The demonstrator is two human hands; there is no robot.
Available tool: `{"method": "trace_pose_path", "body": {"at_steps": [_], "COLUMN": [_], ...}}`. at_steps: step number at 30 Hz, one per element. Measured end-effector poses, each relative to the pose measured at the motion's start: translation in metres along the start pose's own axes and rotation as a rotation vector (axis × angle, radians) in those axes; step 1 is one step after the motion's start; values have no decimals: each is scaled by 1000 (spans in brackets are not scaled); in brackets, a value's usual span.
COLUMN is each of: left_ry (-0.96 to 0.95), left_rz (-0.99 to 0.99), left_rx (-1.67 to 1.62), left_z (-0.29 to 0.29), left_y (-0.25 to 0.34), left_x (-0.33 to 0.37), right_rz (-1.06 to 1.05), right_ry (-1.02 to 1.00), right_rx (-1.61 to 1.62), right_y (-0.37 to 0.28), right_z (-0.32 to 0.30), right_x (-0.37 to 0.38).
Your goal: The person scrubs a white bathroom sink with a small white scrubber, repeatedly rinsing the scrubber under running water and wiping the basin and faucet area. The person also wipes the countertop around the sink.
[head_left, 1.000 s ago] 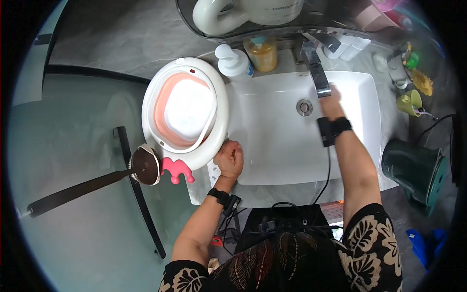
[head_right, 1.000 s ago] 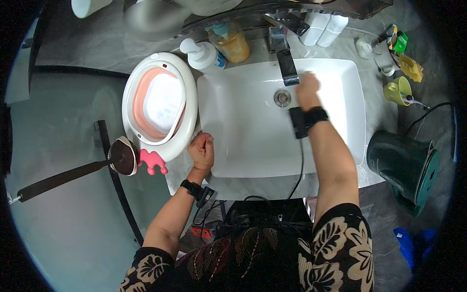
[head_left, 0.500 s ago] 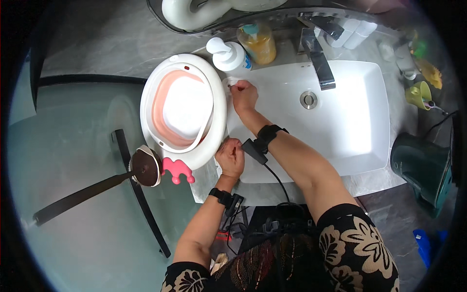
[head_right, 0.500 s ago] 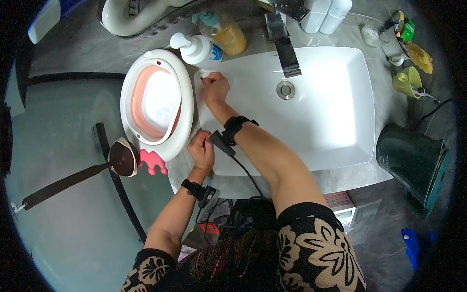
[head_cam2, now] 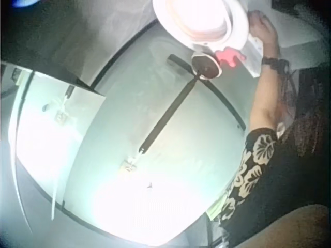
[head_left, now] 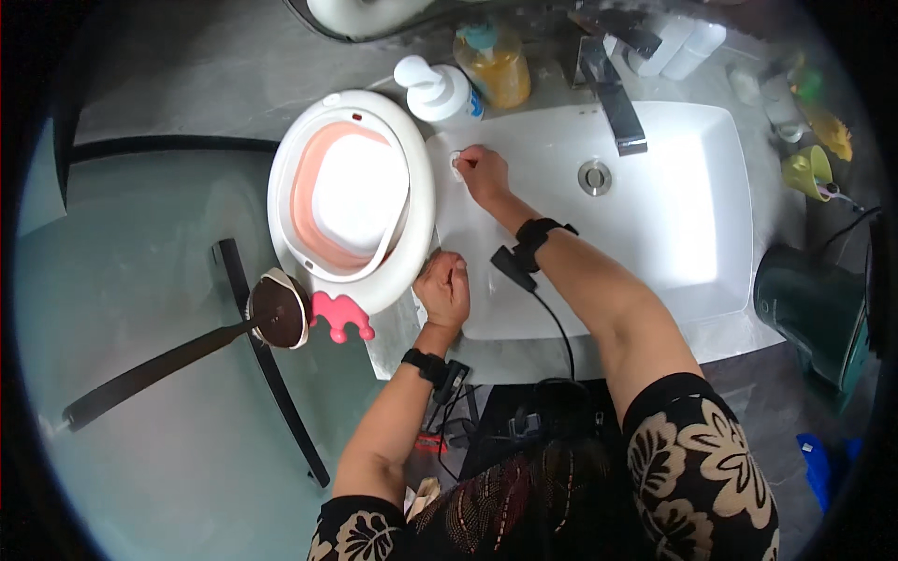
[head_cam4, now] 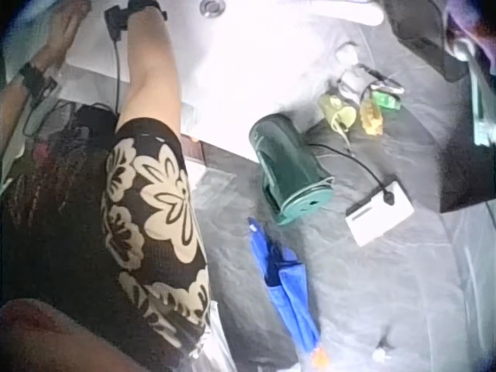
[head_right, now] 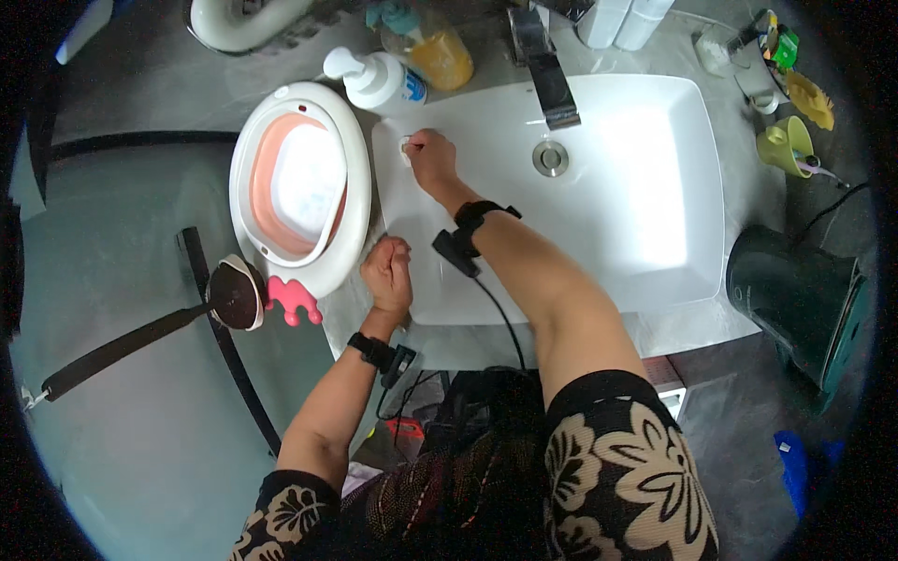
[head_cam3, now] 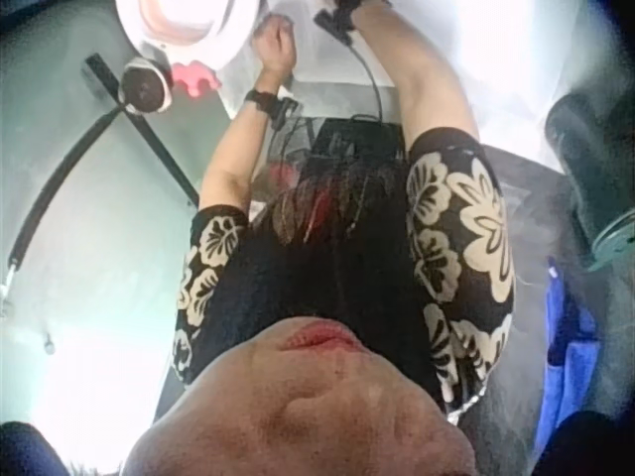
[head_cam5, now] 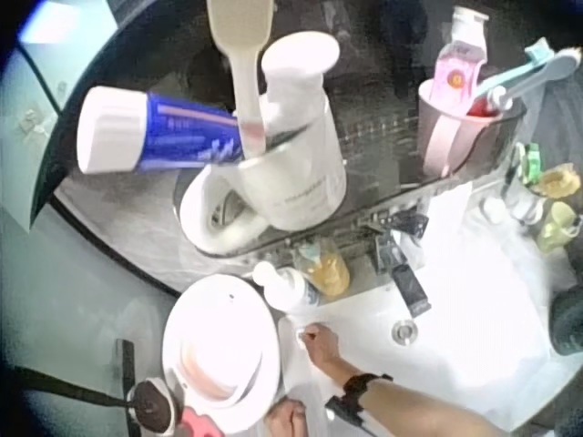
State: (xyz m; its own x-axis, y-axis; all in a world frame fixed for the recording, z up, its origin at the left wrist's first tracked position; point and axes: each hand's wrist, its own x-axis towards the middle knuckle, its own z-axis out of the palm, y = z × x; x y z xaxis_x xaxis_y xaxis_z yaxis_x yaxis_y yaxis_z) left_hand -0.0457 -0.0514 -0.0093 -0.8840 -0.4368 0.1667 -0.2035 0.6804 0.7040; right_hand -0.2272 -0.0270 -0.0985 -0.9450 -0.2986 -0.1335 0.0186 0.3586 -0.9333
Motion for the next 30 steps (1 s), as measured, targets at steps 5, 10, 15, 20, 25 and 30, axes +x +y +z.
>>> {"method": "trace_pose_path", "body": {"at_steps": [5,10,15,20,25,30], "left_ry": [42,-17,0,25,14,11], "left_rz": [12,-65,-77,-60,-55,-33], "left_rx": [-29,-147,-120,-108,-29,61], "left_z": [-3,-3,-7,-3,-2,-4], "left_y": [-13,5,-2,0,-1,-6], "left_x": [-4,6,-1,3,3,0], "right_rz": [-445,-282,-393,-258,-635,-770], "right_ry": [-547,-291,-441,-710,-969,-1147], "right_rx": [-167,-72,-349,-174,-391,-693], "right_y": [21,6,3,15,34,66], "right_z": [-35,-38,-38,-56,-48,-95], "right_x": [-43,4,-62,-142,-145,-130]}}
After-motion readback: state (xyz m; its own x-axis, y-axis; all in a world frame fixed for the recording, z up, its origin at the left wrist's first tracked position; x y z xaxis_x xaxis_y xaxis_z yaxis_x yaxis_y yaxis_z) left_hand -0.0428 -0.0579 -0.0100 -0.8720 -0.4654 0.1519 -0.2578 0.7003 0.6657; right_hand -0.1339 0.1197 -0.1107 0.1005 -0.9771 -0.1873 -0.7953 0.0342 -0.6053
